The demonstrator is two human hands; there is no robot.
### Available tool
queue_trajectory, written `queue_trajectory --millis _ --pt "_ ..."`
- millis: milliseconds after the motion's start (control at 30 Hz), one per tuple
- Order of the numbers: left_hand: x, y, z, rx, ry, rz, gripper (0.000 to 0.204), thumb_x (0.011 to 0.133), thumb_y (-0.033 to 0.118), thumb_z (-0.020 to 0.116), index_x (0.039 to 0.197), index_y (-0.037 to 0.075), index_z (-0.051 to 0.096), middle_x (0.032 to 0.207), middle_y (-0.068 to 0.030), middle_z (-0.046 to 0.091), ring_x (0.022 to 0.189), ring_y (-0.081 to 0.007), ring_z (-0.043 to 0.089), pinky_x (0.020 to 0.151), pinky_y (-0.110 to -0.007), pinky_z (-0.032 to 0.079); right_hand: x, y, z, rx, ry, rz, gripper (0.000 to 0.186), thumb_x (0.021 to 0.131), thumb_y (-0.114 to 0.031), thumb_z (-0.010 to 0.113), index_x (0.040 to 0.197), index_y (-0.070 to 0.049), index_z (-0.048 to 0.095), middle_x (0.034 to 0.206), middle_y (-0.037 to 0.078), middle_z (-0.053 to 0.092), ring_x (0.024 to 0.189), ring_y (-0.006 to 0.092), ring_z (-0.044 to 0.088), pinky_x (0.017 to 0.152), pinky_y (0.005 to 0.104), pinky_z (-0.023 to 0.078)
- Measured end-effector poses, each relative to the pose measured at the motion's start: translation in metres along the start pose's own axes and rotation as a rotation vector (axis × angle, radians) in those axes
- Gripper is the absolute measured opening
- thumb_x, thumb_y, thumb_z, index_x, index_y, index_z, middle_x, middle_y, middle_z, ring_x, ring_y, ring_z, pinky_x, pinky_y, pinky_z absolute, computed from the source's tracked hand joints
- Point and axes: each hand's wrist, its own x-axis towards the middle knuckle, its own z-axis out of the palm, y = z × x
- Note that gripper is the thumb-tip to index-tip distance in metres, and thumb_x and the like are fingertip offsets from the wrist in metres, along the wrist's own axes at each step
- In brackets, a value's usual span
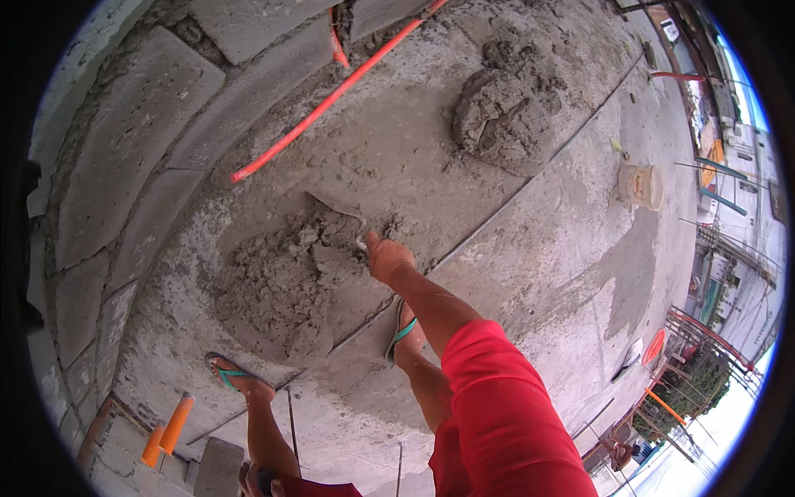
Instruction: The person lays hollow concrete blocks onto a partially built wall, aligning each block with a guide string and tapping it into place. They repeatedly pick up blocks from a nearby stack, position them on the mortar bed, and adjust alignment using hand pressure and a trowel.
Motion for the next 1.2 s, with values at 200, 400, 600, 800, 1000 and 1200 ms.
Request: queue_trajectory --millis 200,400,600,800,1000,1200 --pt "-0.057 -0.024 -0.045 -0.044 -0.178 -0.292 0.060 0.100 0.039 0.070 0.145 0.003 0.056 0.144 -0.0298 0.051 0.130 -0.0481 0.053 0.107 -0.055 0.048 -0.081 -0.012 0.024 -0.146 -0.350 -0.047 0.058 0.087 -0.020 0.068 0.139 -0.002 0.049 0.109 0.025 0.075 0.104 0.0437 0.072 0.090 0.0522 0.057" --pt "-0.042 -0.024 -0.036 -0.095 -0.149 -0.306 0.060 0.094 0.040 0.069 0.137 0.001 0.056 0.136 -0.0289 0.055 0.125 -0.0478 0.055 0.105 -0.055 0.045 -0.147 0.103 0.025 0.290 -0.169 0.295 0.024 0.085 -0.016 0.065 0.107 -0.007 0.065 0.096 0.019 0.076 0.096 0.0423 0.073 0.084 0.0514 0.059" --pt "-0.044 -0.022 -0.027 -0.051 -0.219 -0.325 0.061 0.092 0.043 0.072 0.135 0.002 0.057 0.137 -0.0261 0.056 0.125 -0.0465 0.055 0.105 -0.054 0.046 -0.049 0.009 0.138 0.154 -0.200 -0.488 0.012 0.075 -0.013 0.072 0.080 -0.004 0.066 0.085 0.020 0.066 0.080 0.0367 0.068 0.071 0.0465 0.057" --pt "-0.036 -0.019 -0.030 -0.051 -0.205 -0.336 0.061 0.091 0.044 0.072 0.134 0.002 0.058 0.135 -0.0254 0.057 0.123 -0.0455 0.056 0.102 -0.054 0.047 -0.055 -0.051 0.106 0.332 -0.269 -0.073 0.041 0.088 -0.018 0.072 0.122 0.001 0.060 0.099 0.021 0.067 0.091 0.0406 0.071 0.077 0.0481 0.059" --pt "-0.036 -0.029 -0.037 -0.040 -0.194 -0.292 0.057 0.093 0.043 0.072 0.131 0.002 0.060 0.133 -0.0241 0.058 0.120 -0.0449 0.057 0.101 -0.053 0.048 -0.077 -0.066 0.071 -0.106 -0.109 0.067 0.059 0.099 -0.036 0.066 0.148 -0.011 0.044 0.134 0.023 0.062 0.115 0.0419 0.069 0.097 0.0569 0.051" --pt "-0.039 -0.035 -0.035 -0.068 -0.165 -0.283 0.056 0.088 0.038 0.074 0.129 0.002 0.063 0.131 -0.0254 0.059 0.121 -0.0459 0.057 0.102 -0.054 0.046 -0.107 -0.084 0.032 0.092 -0.407 -0.018 0.066 0.106 -0.060 0.048 0.138 -0.003 0.055 0.107 0.026 0.071 0.104 0.0470 0.071 0.096 0.0574 0.050"
